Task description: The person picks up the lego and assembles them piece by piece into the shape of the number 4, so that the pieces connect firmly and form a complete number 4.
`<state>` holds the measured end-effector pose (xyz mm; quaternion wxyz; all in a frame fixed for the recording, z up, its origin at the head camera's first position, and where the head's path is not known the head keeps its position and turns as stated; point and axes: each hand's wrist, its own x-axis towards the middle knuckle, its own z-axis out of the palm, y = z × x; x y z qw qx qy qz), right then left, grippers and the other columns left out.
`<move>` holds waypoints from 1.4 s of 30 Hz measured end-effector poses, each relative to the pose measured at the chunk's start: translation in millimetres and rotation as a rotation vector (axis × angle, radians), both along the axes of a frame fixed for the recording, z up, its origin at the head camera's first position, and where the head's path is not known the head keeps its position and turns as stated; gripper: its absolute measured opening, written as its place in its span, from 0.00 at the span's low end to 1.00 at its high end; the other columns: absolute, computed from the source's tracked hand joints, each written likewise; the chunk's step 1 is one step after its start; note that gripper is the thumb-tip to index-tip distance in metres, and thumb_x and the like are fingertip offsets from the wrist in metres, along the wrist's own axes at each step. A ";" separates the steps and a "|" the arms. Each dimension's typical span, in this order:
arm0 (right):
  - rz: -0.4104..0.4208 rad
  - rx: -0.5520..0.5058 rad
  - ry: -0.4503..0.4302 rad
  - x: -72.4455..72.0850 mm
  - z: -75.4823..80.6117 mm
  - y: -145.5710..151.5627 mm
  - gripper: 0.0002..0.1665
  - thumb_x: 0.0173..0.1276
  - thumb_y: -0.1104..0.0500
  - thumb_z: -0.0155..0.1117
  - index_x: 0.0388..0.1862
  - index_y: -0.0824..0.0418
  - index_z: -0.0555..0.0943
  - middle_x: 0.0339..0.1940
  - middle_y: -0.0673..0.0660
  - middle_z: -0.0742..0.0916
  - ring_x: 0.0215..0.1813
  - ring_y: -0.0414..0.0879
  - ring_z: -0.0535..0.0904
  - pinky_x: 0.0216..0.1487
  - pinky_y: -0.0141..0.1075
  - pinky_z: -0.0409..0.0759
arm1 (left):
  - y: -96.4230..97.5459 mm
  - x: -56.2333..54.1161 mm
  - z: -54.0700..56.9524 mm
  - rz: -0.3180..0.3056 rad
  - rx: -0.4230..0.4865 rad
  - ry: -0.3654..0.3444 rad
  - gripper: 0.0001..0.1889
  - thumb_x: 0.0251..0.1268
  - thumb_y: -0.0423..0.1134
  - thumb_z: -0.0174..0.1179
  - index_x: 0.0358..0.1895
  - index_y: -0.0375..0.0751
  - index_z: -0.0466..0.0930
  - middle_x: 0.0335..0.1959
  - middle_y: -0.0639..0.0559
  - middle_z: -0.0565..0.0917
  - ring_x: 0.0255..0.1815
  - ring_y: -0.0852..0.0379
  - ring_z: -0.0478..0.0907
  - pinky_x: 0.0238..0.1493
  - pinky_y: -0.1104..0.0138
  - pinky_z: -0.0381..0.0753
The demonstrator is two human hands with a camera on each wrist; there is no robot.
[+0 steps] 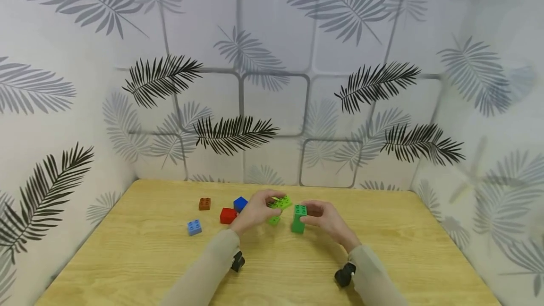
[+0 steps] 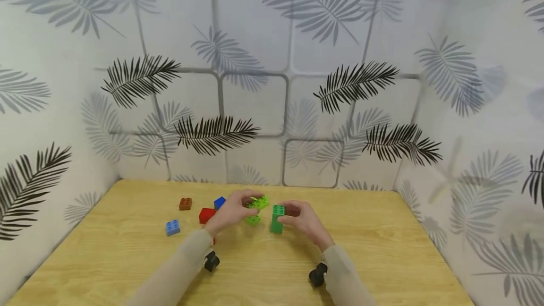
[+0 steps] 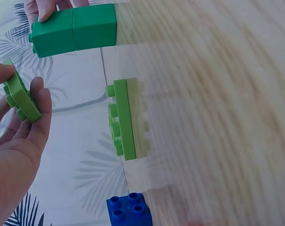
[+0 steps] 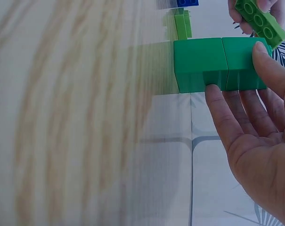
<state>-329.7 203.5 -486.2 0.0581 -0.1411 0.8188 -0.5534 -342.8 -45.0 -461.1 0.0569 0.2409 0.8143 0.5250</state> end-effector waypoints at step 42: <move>0.041 -0.025 -0.016 -1.0 4.9 1.2 0.28 0.64 0.57 0.71 0.62 0.64 0.77 0.59 0.62 0.83 0.61 0.56 0.80 0.57 0.43 0.81 | 42.9 -4.1 8.0 -0.056 -0.195 0.130 0.16 0.65 0.41 0.65 0.56 0.47 0.83 0.52 0.55 0.82 0.53 0.57 0.76 0.54 0.62 0.79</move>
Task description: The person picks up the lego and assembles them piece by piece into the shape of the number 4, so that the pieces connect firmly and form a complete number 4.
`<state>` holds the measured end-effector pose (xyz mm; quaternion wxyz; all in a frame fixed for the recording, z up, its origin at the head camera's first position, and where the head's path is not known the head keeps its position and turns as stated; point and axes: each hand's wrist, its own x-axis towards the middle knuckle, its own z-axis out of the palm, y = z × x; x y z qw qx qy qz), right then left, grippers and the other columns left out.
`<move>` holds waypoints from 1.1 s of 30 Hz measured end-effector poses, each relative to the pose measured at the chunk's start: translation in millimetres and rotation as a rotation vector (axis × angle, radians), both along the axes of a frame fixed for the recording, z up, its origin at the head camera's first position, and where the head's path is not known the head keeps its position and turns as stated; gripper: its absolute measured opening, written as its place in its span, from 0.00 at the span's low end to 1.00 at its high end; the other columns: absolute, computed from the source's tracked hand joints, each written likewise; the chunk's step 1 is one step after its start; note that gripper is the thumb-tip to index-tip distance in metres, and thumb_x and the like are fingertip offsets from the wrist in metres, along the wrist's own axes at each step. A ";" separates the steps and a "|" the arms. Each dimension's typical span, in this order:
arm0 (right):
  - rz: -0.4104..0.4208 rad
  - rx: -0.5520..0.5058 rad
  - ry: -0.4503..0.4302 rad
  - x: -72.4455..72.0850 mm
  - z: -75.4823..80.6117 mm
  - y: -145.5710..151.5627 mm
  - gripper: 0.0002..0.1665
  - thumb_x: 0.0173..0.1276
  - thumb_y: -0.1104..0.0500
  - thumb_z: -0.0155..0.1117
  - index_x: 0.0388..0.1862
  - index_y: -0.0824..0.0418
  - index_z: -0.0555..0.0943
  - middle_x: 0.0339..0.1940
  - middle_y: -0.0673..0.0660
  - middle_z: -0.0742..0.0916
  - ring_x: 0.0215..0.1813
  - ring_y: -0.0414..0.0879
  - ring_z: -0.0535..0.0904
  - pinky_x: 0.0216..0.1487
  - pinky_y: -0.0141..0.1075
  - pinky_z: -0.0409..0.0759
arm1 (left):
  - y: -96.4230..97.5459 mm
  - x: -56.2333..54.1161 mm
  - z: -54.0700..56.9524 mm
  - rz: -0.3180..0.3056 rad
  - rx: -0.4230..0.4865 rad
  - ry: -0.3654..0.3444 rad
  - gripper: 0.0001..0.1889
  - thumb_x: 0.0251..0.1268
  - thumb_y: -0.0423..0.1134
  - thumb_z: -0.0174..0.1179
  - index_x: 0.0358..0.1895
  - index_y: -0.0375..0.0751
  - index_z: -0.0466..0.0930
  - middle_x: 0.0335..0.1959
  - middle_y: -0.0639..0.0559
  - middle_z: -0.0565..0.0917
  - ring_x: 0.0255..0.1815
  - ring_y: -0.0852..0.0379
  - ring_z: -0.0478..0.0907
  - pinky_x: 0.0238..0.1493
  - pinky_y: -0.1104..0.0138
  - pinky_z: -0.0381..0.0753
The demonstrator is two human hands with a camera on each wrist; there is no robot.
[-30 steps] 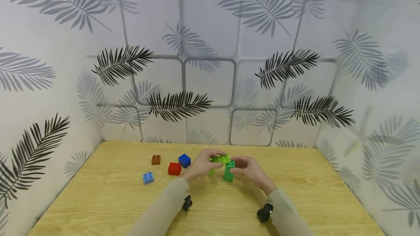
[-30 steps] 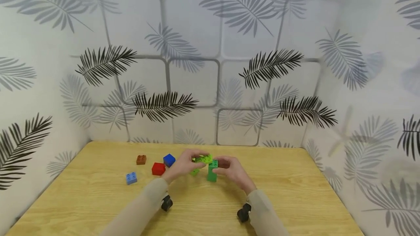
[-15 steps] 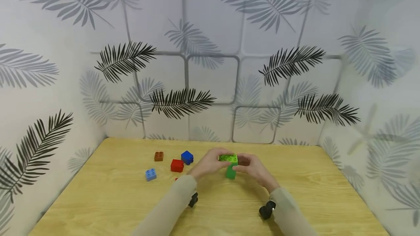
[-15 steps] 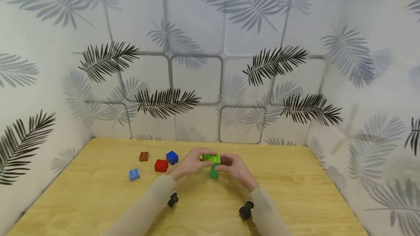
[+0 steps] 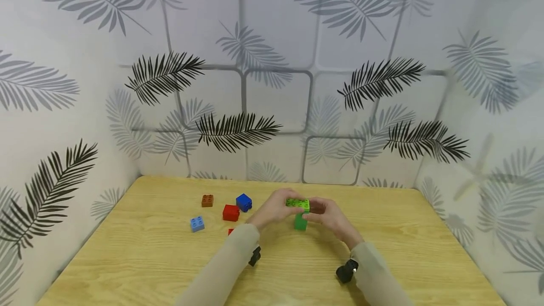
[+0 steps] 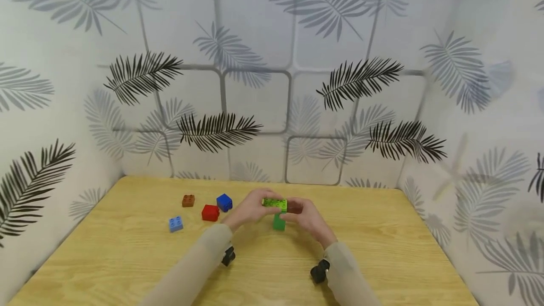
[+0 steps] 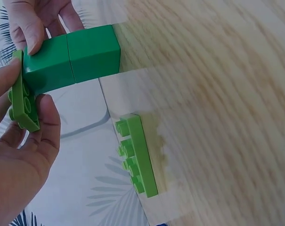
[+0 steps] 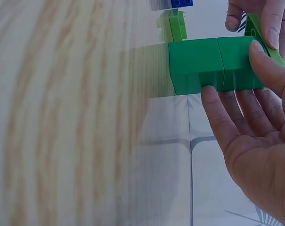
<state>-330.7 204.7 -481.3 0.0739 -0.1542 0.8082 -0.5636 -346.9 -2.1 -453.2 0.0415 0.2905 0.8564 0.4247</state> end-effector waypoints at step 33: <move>-0.167 -0.196 -0.097 10.0 6.8 -16.8 0.25 0.69 0.56 0.65 0.63 0.63 0.77 0.55 0.62 0.82 0.51 0.47 0.82 0.55 0.47 0.82 | -9.3 1.2 -6.1 0.001 -0.040 0.139 0.23 0.62 0.44 0.68 0.61 0.48 0.80 0.57 0.53 0.82 0.58 0.54 0.77 0.60 0.53 0.76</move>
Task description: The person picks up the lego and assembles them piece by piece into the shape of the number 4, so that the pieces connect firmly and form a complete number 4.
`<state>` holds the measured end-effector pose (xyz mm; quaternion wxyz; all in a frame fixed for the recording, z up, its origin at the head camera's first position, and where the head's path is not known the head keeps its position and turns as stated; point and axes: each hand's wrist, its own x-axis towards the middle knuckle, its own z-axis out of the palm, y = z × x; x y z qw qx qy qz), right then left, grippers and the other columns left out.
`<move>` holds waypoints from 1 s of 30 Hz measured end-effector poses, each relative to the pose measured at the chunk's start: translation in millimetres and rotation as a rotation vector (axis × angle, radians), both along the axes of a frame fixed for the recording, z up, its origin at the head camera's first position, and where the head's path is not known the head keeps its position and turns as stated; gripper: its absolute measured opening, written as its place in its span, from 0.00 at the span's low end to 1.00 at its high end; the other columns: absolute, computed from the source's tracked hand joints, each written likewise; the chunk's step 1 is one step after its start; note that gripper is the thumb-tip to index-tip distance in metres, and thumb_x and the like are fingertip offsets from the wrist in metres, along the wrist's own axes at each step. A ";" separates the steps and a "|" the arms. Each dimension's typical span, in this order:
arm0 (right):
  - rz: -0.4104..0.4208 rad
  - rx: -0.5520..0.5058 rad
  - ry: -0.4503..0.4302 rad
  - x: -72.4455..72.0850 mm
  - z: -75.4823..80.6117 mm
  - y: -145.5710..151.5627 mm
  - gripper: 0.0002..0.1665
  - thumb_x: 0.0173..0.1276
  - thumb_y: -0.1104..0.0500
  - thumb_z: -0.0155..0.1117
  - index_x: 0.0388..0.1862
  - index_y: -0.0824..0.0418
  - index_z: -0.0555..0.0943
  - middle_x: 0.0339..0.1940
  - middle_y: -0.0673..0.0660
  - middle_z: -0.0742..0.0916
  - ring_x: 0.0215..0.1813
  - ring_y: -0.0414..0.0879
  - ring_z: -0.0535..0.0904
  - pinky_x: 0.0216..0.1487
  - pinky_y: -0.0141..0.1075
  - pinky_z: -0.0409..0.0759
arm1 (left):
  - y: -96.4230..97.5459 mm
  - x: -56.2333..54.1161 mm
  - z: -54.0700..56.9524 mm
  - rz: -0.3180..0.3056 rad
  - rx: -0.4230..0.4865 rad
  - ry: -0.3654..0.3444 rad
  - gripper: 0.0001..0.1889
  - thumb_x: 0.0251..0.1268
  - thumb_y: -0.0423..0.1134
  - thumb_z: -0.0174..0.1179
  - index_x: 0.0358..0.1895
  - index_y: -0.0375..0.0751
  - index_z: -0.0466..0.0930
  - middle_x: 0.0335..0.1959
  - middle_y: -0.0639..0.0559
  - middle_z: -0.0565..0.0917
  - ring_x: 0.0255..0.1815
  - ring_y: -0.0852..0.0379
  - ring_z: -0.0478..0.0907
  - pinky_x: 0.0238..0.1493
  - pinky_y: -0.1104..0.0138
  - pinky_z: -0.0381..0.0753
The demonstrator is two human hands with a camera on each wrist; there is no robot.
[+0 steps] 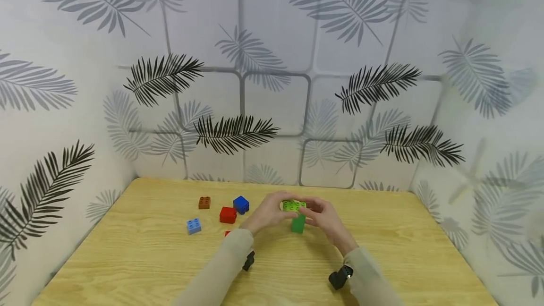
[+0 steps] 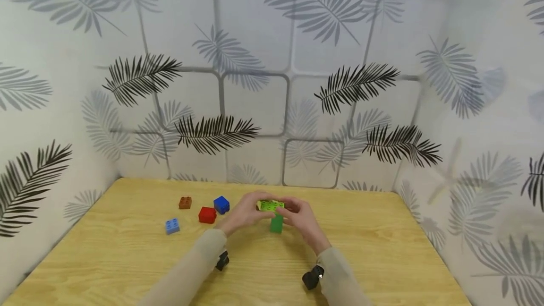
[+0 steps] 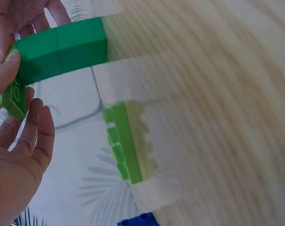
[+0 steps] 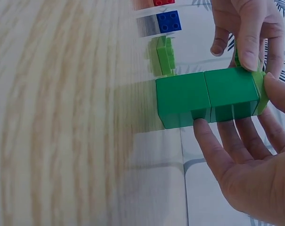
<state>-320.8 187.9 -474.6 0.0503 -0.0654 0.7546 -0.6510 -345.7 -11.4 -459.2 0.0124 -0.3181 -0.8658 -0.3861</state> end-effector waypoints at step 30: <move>-0.026 0.023 -0.009 -1.2 -3.8 -0.5 0.26 0.69 0.57 0.66 0.63 0.64 0.77 0.56 0.61 0.83 0.50 0.43 0.83 0.56 0.47 0.81 | -46.6 -18.1 -19.5 0.094 0.005 -0.240 0.17 0.57 0.32 0.70 0.51 0.40 0.85 0.52 0.49 0.84 0.59 0.45 0.76 0.62 0.49 0.74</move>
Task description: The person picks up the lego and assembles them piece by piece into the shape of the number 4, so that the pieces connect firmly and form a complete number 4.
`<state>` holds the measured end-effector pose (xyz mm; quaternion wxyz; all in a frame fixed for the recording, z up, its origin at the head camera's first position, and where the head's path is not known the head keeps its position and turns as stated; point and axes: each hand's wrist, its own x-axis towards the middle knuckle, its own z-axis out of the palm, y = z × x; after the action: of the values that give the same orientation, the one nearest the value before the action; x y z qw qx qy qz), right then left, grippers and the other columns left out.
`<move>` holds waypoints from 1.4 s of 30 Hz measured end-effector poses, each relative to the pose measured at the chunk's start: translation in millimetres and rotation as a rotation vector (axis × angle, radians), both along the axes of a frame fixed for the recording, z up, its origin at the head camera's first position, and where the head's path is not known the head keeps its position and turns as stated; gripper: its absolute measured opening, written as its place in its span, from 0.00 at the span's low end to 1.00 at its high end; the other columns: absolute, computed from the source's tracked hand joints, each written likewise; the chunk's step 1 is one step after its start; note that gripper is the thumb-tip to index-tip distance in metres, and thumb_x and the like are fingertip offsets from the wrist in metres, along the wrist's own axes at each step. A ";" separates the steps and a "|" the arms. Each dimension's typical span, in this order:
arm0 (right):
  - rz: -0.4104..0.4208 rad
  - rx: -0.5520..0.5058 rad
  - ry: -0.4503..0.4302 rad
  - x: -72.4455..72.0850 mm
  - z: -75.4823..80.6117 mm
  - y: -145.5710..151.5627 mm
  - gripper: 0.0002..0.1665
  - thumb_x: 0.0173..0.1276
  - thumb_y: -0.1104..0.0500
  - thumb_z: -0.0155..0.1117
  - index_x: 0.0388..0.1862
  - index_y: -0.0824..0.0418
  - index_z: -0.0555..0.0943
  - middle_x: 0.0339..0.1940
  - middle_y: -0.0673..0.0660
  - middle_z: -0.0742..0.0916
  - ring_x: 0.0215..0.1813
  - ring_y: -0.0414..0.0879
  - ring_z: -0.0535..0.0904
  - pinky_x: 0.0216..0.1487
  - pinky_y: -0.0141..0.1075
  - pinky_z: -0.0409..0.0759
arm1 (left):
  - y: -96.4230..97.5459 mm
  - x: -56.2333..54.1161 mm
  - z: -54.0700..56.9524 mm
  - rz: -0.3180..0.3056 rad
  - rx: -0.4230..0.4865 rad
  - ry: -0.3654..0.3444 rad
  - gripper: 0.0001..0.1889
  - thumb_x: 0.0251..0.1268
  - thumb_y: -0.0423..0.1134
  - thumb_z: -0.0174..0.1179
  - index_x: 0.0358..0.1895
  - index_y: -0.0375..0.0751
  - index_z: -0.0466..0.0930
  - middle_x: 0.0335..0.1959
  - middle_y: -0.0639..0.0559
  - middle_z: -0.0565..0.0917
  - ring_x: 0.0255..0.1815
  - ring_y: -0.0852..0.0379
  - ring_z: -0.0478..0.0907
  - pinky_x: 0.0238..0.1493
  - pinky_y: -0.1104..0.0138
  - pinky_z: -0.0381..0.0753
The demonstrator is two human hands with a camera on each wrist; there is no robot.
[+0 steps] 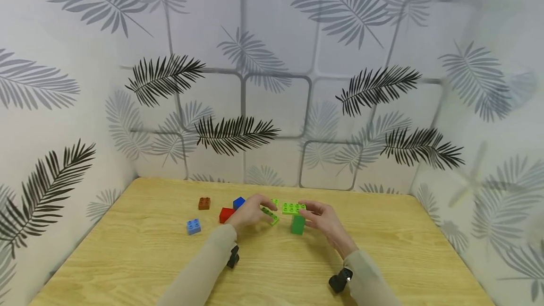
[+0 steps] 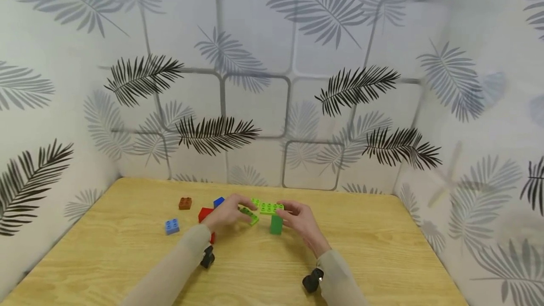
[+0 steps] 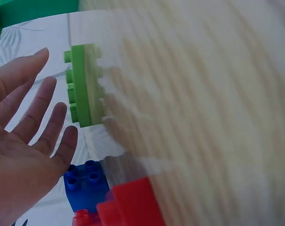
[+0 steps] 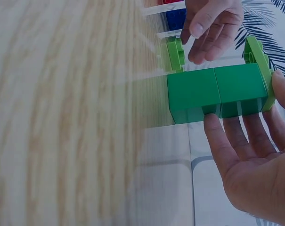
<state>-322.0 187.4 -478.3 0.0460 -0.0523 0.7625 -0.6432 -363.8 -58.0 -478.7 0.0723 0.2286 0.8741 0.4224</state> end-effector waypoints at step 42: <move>0.008 -0.003 -0.038 -3.9 -1.6 2.9 0.26 0.68 0.54 0.67 0.63 0.60 0.79 0.57 0.59 0.82 0.53 0.45 0.82 0.56 0.47 0.82 | -12.9 1.1 4.8 -0.087 -0.098 -0.150 0.26 0.44 0.24 0.74 0.53 0.40 0.83 0.48 0.52 0.83 0.51 0.52 0.77 0.52 0.59 0.81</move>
<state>-325.8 190.4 -479.9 0.0628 -0.0432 0.7605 -0.6448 -362.6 -70.9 -473.9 0.1670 0.2302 0.8751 0.3916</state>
